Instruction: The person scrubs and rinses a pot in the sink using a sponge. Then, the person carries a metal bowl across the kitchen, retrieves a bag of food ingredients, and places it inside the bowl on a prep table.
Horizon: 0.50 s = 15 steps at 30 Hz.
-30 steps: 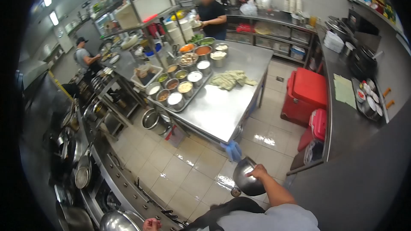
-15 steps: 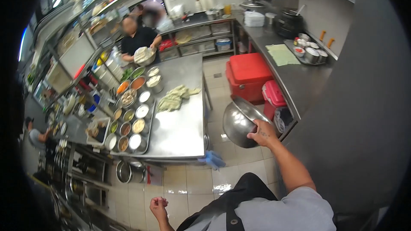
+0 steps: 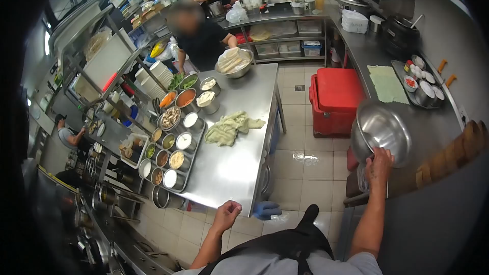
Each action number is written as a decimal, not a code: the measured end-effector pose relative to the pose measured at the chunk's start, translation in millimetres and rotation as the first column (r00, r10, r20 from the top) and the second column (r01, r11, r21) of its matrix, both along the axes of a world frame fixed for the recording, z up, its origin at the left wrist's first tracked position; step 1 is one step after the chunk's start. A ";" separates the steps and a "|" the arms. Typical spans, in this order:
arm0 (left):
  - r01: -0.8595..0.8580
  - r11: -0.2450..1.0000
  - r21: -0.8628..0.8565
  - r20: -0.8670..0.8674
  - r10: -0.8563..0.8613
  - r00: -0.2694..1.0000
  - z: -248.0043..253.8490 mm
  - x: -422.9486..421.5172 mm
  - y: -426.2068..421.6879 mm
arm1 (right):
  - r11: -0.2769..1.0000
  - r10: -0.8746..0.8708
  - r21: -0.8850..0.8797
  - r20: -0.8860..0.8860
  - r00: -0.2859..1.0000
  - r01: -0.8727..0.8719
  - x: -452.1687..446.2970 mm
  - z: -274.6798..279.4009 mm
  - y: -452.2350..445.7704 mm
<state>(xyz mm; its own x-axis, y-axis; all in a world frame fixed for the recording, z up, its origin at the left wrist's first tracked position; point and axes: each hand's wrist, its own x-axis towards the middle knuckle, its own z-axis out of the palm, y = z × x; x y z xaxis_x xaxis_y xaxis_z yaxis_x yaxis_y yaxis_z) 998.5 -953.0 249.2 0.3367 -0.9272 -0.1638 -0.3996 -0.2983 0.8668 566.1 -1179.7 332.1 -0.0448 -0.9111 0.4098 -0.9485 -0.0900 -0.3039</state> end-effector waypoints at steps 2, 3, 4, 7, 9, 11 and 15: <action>0.014 0.999 0.052 0.050 -0.016 0.999 -0.5 -13.3 -23.7 | 0.999 -0.046 0.001 -0.031 0.998 0.046 -24.1 -16.2 -35.8; 0.019 0.999 0.049 0.077 -0.022 0.997 0.2 -18.0 -39.2 | 0.998 -0.068 -0.001 -0.047 0.997 0.068 -36.0 -26.0 -54.1; 0.024 0.999 0.049 0.103 -0.029 0.994 1.6 -21.7 -52.0 | 0.996 -0.085 -0.035 -0.045 0.995 0.084 -46.6 -35.8 -70.6; 0.029 0.997 0.077 0.160 -0.041 0.986 7.3 -31.2 -87.3 | 0.984 -0.171 -0.061 -0.030 0.985 0.169 -70.7 -53.4 -108.9; 0.037 0.993 0.114 0.166 -0.056 0.985 12.4 -37.3 -113.7 | 0.974 -0.227 -0.012 -0.025 0.973 0.227 -75.9 -51.5 -128.6; 0.058 0.984 0.170 0.155 -0.085 0.984 20.1 -38.8 -138.9 | 0.958 -0.285 0.037 -0.024 0.958 0.286 -74.1 -42.7 -146.1; 0.092 0.985 0.149 0.175 -0.118 0.977 16.2 -35.2 -193.4 | 0.999 -0.034 0.032 0.159 0.987 0.029 -31.5 -9.5 -187.7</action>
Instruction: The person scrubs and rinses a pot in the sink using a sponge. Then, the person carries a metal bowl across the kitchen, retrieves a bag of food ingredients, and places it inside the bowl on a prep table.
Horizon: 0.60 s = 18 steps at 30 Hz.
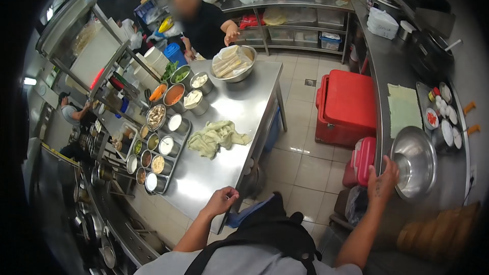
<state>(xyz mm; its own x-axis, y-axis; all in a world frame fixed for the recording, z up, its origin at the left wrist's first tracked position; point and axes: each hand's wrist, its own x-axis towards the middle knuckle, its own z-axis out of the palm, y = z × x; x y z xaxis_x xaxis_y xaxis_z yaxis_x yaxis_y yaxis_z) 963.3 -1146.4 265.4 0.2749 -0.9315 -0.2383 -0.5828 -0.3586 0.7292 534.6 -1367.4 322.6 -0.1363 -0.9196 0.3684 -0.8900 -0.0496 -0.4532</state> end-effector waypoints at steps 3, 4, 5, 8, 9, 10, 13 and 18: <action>0.016 0.999 0.039 -0.063 -0.014 0.998 -10.2 9.1 -47.5 | 0.978 0.182 0.109 -0.007 0.983 -0.180 21.9 -23.5 -33.9; 0.024 0.999 0.028 -0.077 -0.022 0.997 -14.9 14.1 -63.8 | 0.961 0.228 0.162 -0.008 0.974 -0.224 29.4 -34.2 -43.0; 0.038 0.999 0.017 -0.098 -0.036 0.995 -18.8 18.5 -79.9 | 0.948 0.274 0.180 -0.050 0.960 -0.261 32.6 -55.8 -51.9; 0.080 0.997 -0.024 -0.128 -0.082 0.988 -22.2 35.2 -138.9 | 0.857 0.411 0.346 -0.008 0.912 -0.383 44.5 -80.8 -69.3; 0.097 0.995 -0.019 -0.117 -0.099 0.988 -20.2 41.0 -157.0 | 0.812 0.401 0.439 0.060 0.914 -0.385 48.8 -79.5 -77.9; 0.116 0.993 -0.010 -0.101 -0.117 0.988 -17.9 48.7 -174.0 | 0.756 0.378 0.528 0.132 0.917 -0.387 55.6 -78.7 -87.1; 0.144 0.985 -0.091 -0.138 -0.155 0.978 -13.1 67.3 -224.3 | 0.710 0.349 0.587 0.186 0.919 -0.388 70.7 -82.9 -115.0; 0.158 0.941 -0.298 -0.163 -0.213 0.963 -9.9 104.0 -294.2 | 0.745 0.367 0.553 0.129 0.921 -0.374 99.2 -81.9 -170.4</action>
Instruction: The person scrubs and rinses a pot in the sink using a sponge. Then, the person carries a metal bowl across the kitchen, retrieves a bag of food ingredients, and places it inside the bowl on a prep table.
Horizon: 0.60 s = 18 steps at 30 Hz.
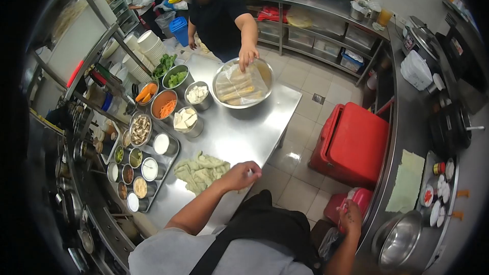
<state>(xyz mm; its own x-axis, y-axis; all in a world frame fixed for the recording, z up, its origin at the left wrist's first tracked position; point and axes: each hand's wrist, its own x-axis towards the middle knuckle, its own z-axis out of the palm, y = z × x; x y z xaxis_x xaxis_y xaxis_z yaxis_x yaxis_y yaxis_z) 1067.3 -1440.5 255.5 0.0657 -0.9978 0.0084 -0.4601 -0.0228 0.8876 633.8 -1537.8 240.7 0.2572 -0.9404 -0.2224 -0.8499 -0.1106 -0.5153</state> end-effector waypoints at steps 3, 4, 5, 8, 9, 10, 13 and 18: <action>-0.335 0.895 -0.294 0.063 0.368 0.928 15.5 60.7 -56.0 | 0.996 -0.033 0.082 0.070 0.997 0.027 27.2 17.6 -25.3; -0.417 0.793 -0.445 0.072 0.496 0.865 24.8 86.9 -79.5 | 0.993 -0.037 0.115 0.082 0.996 0.028 38.9 24.1 -33.6; -0.510 0.757 -0.408 0.161 0.610 0.776 39.9 113.6 -99.8 | 0.988 -0.038 0.150 0.094 0.995 0.024 47.0 26.7 -45.0; -0.539 0.708 -0.456 0.317 0.695 0.645 46.8 177.5 -165.3 | 0.965 0.257 0.058 -0.046 0.965 -0.255 59.2 -17.7 -92.7; -0.562 0.726 -0.396 0.342 0.685 0.644 40.4 198.0 -185.5 | 0.950 0.312 0.017 0.011 0.950 -0.312 64.9 -37.4 -108.5; -0.586 0.740 -0.330 0.363 0.672 0.645 33.5 213.8 -203.1 | 0.923 0.386 -0.033 0.100 0.917 -0.384 76.4 -56.5 -128.3; -0.768 0.640 0.006 -0.069 0.767 0.638 15.7 243.0 -227.8 | 0.853 0.472 0.060 0.334 0.816 -0.518 141.6 -49.4 -176.7; -0.789 0.612 -0.052 0.220 0.778 0.589 31.2 220.6 -225.1 | 0.711 0.595 -0.083 0.600 0.534 -0.699 272.6 2.3 -232.4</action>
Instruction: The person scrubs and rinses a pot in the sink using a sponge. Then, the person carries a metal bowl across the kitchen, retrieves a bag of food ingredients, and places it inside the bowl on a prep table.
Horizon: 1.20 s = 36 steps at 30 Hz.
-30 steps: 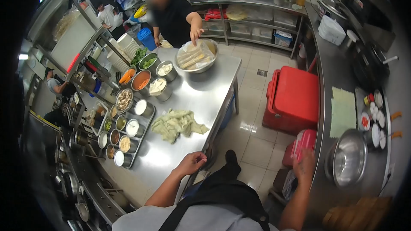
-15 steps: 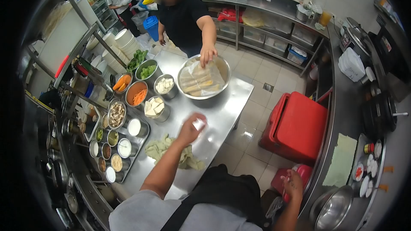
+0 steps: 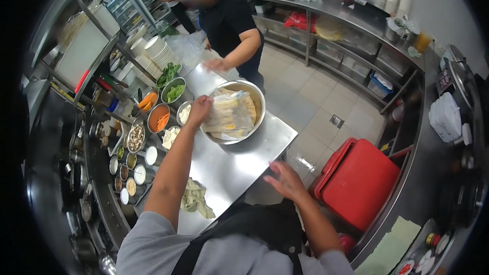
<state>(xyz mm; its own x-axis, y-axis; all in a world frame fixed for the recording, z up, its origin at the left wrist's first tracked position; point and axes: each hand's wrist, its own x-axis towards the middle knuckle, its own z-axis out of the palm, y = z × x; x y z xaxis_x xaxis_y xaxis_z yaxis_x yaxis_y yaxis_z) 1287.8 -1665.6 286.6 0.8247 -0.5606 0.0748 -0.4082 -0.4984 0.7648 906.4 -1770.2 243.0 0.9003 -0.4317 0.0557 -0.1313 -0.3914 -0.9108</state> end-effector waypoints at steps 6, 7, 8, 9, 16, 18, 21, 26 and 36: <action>-0.173 0.962 -0.211 0.248 0.224 0.943 9.9 -29.9 -1.4 | 0.984 0.081 -0.169 0.135 0.988 -0.058 118.4 36.4 -42.4; -0.161 0.935 -0.316 0.228 0.240 0.944 12.1 -38.2 -1.9 | 0.964 0.077 -0.263 0.136 0.988 -0.039 133.2 39.7 -46.1; -0.183 0.925 -0.332 0.215 0.264 0.940 15.2 -45.6 -1.3 | 0.934 0.073 -0.357 0.141 0.987 -0.018 145.5 42.2 -48.2; -0.205 0.914 -0.352 0.202 0.288 0.936 19.3 -52.9 -0.7 | 0.929 0.102 -0.365 0.096 0.990 -0.060 156.5 43.4 -50.0; -0.357 0.789 -0.499 0.201 0.507 0.838 40.0 -91.1 -8.7 | 0.970 0.231 -0.102 0.086 0.969 -0.222 189.6 37.7 -33.7; -0.348 0.790 -0.504 0.245 0.518 0.820 49.7 -107.2 0.5 | 0.982 0.189 -0.033 0.168 0.968 -0.186 184.5 38.2 -18.2; -0.141 0.822 -0.552 0.405 0.412 0.816 93.3 -143.9 22.2 | 0.994 0.113 -0.058 0.431 0.895 -0.098 175.0 40.2 6.1; 0.032 0.654 -0.755 0.551 0.607 0.573 130.6 -194.1 102.1 | 0.923 0.283 -0.377 0.799 0.531 0.075 162.2 106.5 31.2; -0.605 -0.222 -0.765 -0.386 -0.595 0.705 22.3 -201.7 266.2 | 0.531 0.710 -0.843 0.389 0.586 -0.084 147.8 107.0 202.4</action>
<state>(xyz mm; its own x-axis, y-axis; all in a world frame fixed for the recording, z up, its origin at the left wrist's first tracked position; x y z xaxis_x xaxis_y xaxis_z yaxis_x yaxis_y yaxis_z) 1086.2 -1399.4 309.0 0.9484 -0.3087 0.0722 0.2964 0.9442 0.1437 1054.3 -1567.8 350.0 0.5191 0.4359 0.7352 0.6896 -0.7218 -0.0590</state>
